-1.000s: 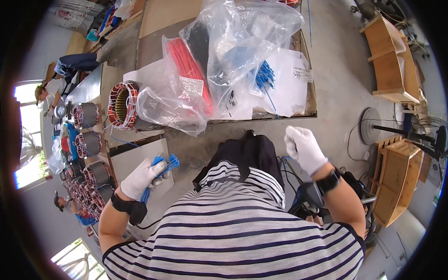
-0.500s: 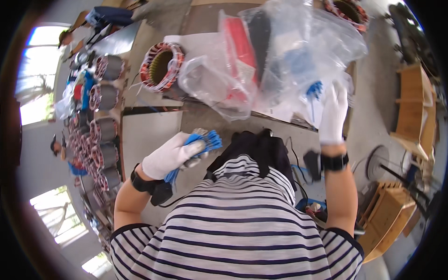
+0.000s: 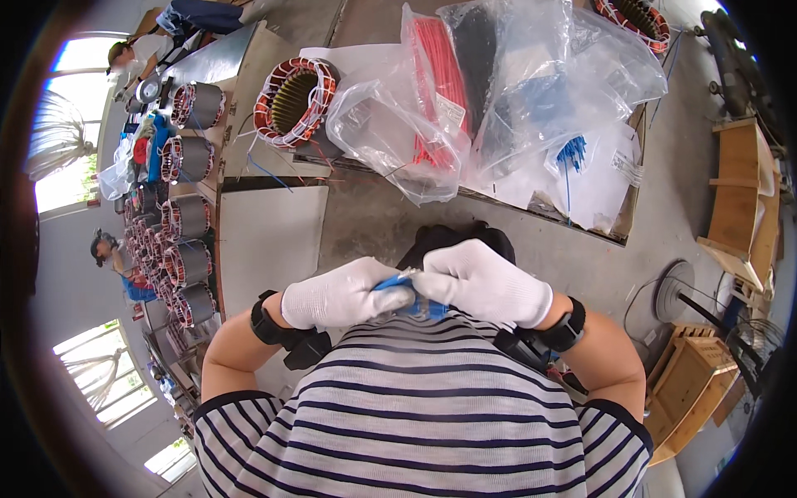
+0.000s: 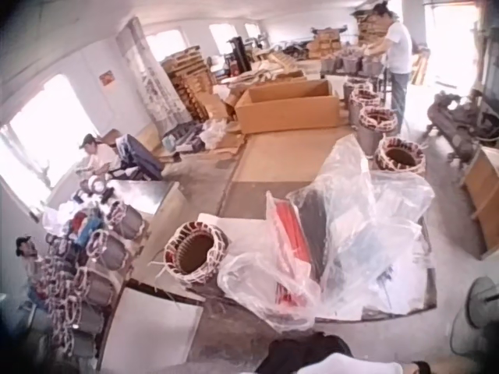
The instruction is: The person gathers a bundle of blue wires and uses a hand tool to strip the ends of the wires one by one while working at a fabrication table.
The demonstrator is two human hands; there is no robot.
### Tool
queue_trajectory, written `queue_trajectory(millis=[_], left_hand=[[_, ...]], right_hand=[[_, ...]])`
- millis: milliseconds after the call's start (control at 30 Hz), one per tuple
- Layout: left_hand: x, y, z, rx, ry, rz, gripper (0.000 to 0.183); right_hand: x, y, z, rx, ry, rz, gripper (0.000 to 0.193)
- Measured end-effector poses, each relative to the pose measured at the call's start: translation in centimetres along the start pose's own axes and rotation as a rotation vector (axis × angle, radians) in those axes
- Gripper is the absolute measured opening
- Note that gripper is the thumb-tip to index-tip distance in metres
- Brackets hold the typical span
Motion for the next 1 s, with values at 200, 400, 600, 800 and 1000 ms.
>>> queue_trajectory(millis=[200, 400, 600, 800, 1000], left_hand=[[-1.0, -2.1, -1.0, -0.02, -0.103, -0.062, 0.04], [-3.6, -2.3, -1.6, -0.15, -0.156, 0.189, 0.04], [-2.3, -0.5, 0.1, -0.046, 0.051, 0.195, 0.035], [0.8, -0.3, 0.5, 0.025, 0.153, 0.024, 0.03], [2.8, -0.5, 0.8, -0.067, 0.19, -0.2, 0.023]], right_hand=[[-3.6, -3.9, 2.7, 0.036, 0.015, 0.183, 0.032], [-3.3, -3.4, 3.6, 0.076, 0.634, 0.23, 0.027], [0.6, -0.5, 2.9, 0.229, 0.433, 0.043, 0.036], [1.3, -1.0, 0.2, -0.104, -0.123, 0.016, 0.039], [2.1, -2.9, 0.0, -0.16, -0.064, -0.051, 0.026]])
Point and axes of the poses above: each hand's wrist, its own y-axis towards the middle knuckle, its own x-axis out of the palm, z = x × y, the point moved 9 cm from there along y, towards the middle knuckle, and after that the axes turned 10 degrees about -y, right-handed, at the moved point
